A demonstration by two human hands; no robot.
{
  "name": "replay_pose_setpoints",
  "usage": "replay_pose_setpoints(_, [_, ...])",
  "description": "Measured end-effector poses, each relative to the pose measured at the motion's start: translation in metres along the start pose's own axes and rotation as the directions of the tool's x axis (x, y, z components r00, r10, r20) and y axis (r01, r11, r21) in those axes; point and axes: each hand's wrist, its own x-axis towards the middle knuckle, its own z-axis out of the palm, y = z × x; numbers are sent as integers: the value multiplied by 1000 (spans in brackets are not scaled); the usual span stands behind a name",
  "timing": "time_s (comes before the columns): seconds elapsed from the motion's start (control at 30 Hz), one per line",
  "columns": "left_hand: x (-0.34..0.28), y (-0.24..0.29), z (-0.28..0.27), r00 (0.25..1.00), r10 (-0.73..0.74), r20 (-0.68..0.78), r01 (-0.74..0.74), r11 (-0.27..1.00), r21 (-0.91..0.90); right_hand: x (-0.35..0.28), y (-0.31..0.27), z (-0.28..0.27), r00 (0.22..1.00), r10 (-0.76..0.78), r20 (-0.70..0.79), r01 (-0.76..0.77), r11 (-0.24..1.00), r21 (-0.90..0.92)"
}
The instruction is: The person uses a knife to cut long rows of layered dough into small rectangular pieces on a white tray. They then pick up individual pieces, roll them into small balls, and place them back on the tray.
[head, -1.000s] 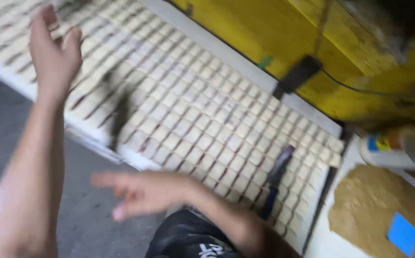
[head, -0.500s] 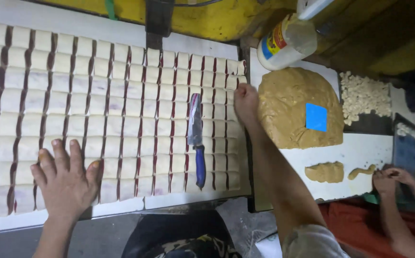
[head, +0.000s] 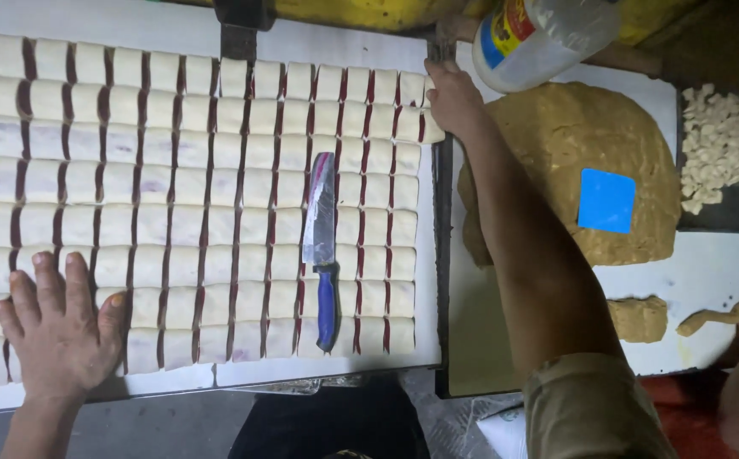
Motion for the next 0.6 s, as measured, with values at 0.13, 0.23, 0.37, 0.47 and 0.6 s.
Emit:
replay_pose_setpoints(0.13, [4,0,-2,996,68,-65,-63,996,67,8,8,2,993,113,-16,-112,991,70])
replay_pose_setpoints(0.23, [7,3,-9,990,76,-115,-65,993,94,-22,11,0,964,36,-264,3,989,146])
replay_pose_setpoints(0.37, [6,3,-11,991,-113,68,116,992,-51,-116,-77,-31,905,285,-316,-137,898,418])
replay_pose_setpoints(0.47, [5,-5,-7,989,19,-144,-5,995,95,-175,-139,-16,929,257,-266,-66,823,564])
replay_pose_setpoints(0.6, [18,34,-36,938,-240,250,300,923,-240,-239,-244,8,990,133,-34,-79,752,654])
